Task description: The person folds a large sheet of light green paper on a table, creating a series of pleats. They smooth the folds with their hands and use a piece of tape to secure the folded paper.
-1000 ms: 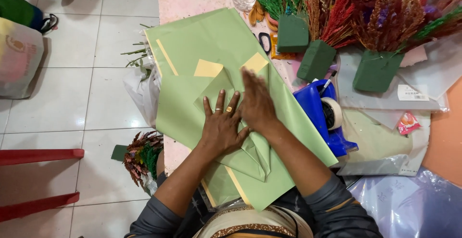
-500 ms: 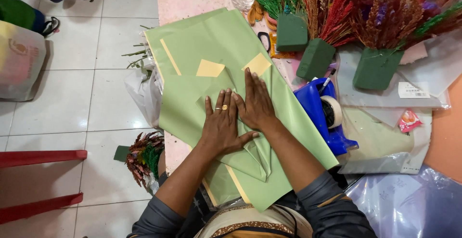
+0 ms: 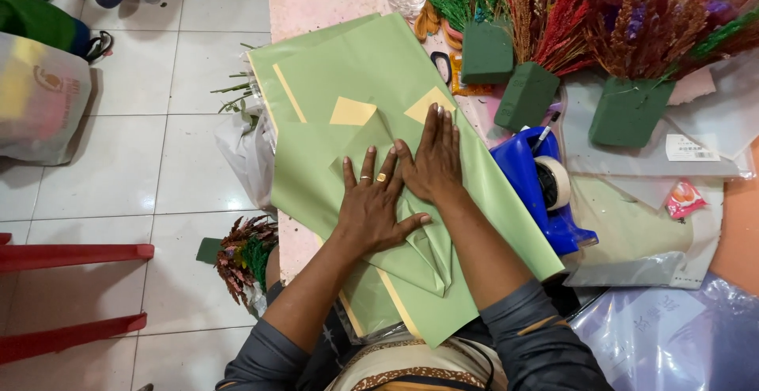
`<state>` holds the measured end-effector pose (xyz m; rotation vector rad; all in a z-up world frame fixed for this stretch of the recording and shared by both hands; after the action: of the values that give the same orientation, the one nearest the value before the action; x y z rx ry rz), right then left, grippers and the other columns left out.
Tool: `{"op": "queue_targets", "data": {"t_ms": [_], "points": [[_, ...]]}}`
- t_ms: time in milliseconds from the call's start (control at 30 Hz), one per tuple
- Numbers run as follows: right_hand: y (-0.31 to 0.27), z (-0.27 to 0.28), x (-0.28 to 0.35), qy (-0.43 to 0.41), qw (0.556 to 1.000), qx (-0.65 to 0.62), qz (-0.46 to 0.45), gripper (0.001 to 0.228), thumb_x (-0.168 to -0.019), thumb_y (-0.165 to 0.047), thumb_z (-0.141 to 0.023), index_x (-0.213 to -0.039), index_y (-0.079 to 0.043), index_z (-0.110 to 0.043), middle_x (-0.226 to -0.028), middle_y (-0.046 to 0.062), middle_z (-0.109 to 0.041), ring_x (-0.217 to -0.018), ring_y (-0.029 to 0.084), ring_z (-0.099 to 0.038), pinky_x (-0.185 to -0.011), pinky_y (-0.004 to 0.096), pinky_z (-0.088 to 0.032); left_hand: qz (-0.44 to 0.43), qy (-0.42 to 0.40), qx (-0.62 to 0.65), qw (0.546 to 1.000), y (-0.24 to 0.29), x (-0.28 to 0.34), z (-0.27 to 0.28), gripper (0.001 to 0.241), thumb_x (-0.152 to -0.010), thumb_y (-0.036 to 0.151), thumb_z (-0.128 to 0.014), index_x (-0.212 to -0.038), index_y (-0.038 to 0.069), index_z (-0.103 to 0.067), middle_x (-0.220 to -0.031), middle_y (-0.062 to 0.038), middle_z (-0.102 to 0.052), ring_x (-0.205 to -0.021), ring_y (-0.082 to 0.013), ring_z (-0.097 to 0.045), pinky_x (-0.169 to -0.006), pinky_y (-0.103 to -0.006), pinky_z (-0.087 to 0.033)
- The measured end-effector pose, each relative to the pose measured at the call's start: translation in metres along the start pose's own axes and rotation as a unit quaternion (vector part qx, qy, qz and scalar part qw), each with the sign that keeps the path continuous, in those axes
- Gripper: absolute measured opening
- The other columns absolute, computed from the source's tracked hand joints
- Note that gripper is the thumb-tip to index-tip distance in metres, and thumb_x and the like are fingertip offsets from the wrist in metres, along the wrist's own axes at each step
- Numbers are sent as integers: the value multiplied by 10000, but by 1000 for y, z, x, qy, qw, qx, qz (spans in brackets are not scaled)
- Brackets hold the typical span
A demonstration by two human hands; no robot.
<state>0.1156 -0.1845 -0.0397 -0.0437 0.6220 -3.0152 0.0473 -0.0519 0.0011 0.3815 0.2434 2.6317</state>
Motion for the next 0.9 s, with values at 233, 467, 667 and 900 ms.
{"op": "queue_targets", "data": {"t_ms": [233,467,667,900], "points": [[30,10,-24,32,998,-5,-51,887,-1070,-601,-304,-1623,-5,49,-1676,337,-87,-1573,474,-64,-1290,578,-34,-21,8,2,1000,0,1,-2,1043,-810,915,-243,-1634,275,-260,-1719,-127,-185,-1569,-476,-78,-1189,-759,-75],[50,25,-32,315,916,-124,214,110,-971,-246,-765,-1048,-170,-742,-1217,50,-627,-1190,304,-640,-1053,405,-489,-11,11,1,1000,1,0,-1,1070,-753,959,-278,-1620,332,-294,-1712,-167,-189,-1565,-495,-83,-1183,-760,-77],[8,63,-36,-20,943,-260,205,89,-955,-174,-744,-1006,-134,-805,-782,99,-739,-695,217,-712,-693,351,-562,-9,-2,15,1000,2,3,3,1058,-760,950,-309,-1622,336,-280,-1713,-184,-165,-1568,-489,-67,-1195,-747,-58],[-26,72,-35,-245,949,-81,180,478,-945,-87,-619,-1417,-164,-630,-959,201,-741,-935,379,-707,-862,502,-529,-4,-8,14,1000,0,0,-2,1058,-750,946,-334,-1624,355,-256,-1713,-196,-146,-1573,-478,-42,-1205,-741,-42]]}}
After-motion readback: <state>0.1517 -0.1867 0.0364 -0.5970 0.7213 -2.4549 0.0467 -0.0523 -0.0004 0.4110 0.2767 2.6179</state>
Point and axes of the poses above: each hand's wrist, its own x-axis away from the middle knuckle, its own z-axis out of the back of the hand, y = z × x, the point moved 4 cm from there along -x, towards the middle knuckle
